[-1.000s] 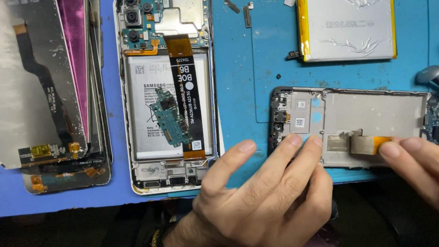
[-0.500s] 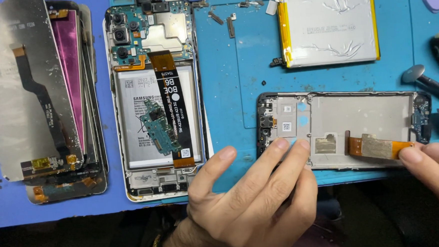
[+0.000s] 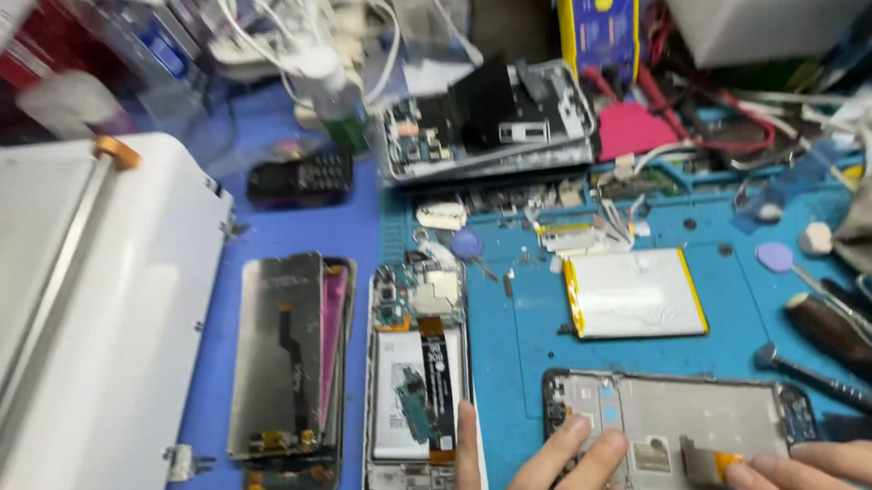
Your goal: The person removes a battery from a disassembled smartphone using a metal spudger and places it on the workbench. They then use a small brush to clean the interior of the phone's chassis. Finally, the person picks up a separate smartphone with a cracked screen and uses a plastic pry tool to work along the edges of the device.
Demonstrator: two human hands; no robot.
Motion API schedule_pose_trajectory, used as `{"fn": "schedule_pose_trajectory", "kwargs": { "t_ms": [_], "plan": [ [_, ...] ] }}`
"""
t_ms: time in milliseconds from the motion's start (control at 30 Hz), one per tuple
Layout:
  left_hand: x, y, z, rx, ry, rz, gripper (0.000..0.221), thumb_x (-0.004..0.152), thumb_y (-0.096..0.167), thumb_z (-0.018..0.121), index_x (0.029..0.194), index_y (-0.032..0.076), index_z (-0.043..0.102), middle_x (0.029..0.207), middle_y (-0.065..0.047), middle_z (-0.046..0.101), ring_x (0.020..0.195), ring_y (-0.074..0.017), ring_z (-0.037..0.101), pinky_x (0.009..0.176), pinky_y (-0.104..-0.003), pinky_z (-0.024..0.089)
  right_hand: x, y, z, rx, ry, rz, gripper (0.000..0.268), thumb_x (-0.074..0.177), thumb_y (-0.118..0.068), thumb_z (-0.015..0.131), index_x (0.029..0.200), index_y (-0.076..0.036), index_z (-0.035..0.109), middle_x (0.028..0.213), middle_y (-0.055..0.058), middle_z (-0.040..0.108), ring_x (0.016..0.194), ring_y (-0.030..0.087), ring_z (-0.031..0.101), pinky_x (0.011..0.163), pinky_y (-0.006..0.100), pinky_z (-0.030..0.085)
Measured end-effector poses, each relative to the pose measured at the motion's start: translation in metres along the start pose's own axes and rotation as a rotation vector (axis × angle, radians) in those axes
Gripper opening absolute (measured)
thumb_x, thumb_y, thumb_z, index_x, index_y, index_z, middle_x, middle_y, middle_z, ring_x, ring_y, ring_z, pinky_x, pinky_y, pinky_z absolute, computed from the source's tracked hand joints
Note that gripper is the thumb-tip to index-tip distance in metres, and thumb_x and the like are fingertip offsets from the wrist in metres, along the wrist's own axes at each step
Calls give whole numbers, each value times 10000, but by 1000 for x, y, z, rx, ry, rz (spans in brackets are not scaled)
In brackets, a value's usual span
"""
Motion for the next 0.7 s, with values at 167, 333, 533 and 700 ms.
{"fn": "schedule_pose_trajectory", "kwargs": {
  "t_ms": [167, 333, 533, 700],
  "plan": [
    [4, -5, 0, 143, 18, 96, 222, 990, 410, 732, 1190, 365, 648, 1289, 199, 643, 1329, -79, 489, 1171, -747, 112, 1, -22, -13, 99, -80, 218, 354, 843, -346, 668, 1191, -322, 731, 1132, -154, 716, 991, 57, 675, 809, 279, 567],
    [41, 0, -34, 77, -133, 194, 423, 1121, 442, 438, 1340, 137, 633, 1410, -118, 616, 1356, -332, 490, 1174, -740, 133, 23, -32, -37, 55, -70, 263, 386, 835, -305, 667, 1210, -376, 720, 1181, -117, 648, 1099, 60, 606, 877, 304, 549],
    [85, -1, -59, -24, -522, 348, 810, 917, 482, 636, 1453, -92, 440, 1324, -282, 532, 1341, -455, 415, 1178, -751, 123, 31, -27, -51, -24, -99, 265, 458, 860, -291, 623, 1316, -301, 665, 1237, -33, 618, 1159, 107, 574, 956, 334, 508],
    [111, 3, -73, -101, -690, 351, 824, 894, 447, 677, 1456, -94, 410, 1194, -231, 598, 1179, -361, 544, 1216, -655, 177, 43, -29, -58, 119, 42, 433, 325, 750, -205, 750, 1052, -314, 800, 1048, -67, 740, 922, 96, 699, 781, 296, 609]
  ]
}}
Point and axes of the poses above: each hand's wrist, its own x-axis towards the middle knuckle, its own z-axis out of the palm, y = z × x, the point moved 1 cm from there along x, towards the middle knuckle
